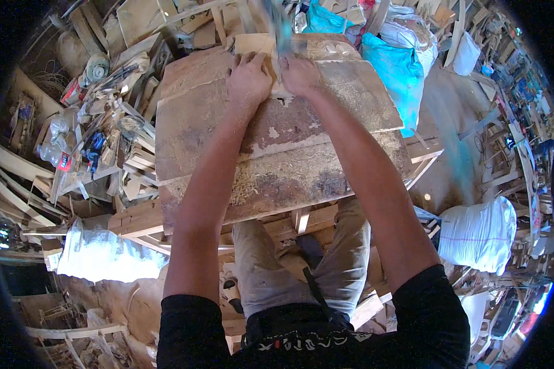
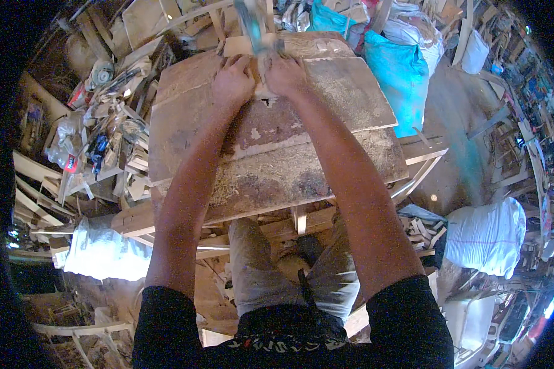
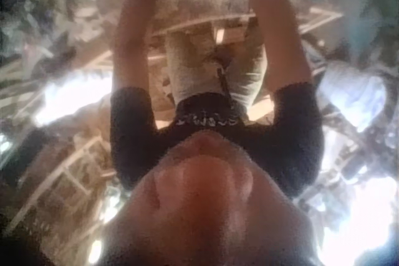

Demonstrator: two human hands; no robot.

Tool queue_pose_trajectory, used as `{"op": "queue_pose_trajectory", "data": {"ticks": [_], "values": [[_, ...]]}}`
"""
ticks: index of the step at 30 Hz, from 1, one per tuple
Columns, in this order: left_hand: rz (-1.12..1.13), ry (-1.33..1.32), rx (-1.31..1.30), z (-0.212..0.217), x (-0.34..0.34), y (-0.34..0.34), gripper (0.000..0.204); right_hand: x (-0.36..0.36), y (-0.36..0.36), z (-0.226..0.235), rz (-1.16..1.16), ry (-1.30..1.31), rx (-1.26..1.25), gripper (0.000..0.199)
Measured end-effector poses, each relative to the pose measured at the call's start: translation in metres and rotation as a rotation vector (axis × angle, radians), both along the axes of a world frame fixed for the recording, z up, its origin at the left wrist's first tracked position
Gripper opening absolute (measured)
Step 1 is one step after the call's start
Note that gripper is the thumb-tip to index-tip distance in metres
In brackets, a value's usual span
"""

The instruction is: The person cuts a curved shape into a piece of wood using a scroll saw, guiding the wood with their hands and placing finished pieces into a wooden crate.

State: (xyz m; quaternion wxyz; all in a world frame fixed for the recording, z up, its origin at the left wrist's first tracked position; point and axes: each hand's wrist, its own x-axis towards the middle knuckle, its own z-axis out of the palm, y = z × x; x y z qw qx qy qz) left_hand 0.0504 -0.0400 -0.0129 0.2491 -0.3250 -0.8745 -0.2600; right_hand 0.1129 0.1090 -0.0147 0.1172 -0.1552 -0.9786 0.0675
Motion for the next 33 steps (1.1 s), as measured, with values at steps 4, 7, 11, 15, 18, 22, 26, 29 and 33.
{"op": "queue_pose_trajectory", "data": {"ticks": [4,7,11,15,18,22,26,29,33], "values": [[-0.004,0.051,0.018,0.0,0.001,0.003,0.031,-0.004,0.003,-0.007,-0.022,0.129,-0.054,0.051],[-0.046,-0.027,0.044,0.002,0.002,-0.001,0.033,-0.002,-0.004,-0.01,0.006,0.305,-0.116,0.049],[-0.069,-0.036,0.056,0.006,0.006,0.003,0.033,-0.002,0.004,-0.009,-0.064,0.329,-0.146,0.046],[-0.122,-0.088,-0.047,0.001,-0.001,0.016,0.033,0.002,0.018,-0.006,-0.063,0.117,-0.188,0.044],[0.045,-0.374,-0.023,-0.019,-0.035,0.007,0.045,-0.006,-0.008,-0.004,-0.024,0.23,-0.138,0.044],[0.007,-0.203,-0.063,-0.026,-0.052,-0.007,0.049,-0.015,-0.019,-0.011,0.026,0.266,-0.087,0.045],[-0.161,-0.067,-0.085,-0.019,-0.04,0.015,0.043,-0.02,0.017,-0.043,-0.042,0.322,-0.063,0.048],[-0.061,-0.012,-0.129,-0.02,-0.046,0.004,0.042,-0.033,0.003,-0.031,0.01,0.169,-0.194,0.058],[0.081,-0.285,-0.284,0.021,0.008,0.017,0.042,-0.033,0.013,-0.042,0.013,0.171,-0.198,0.059]]}}
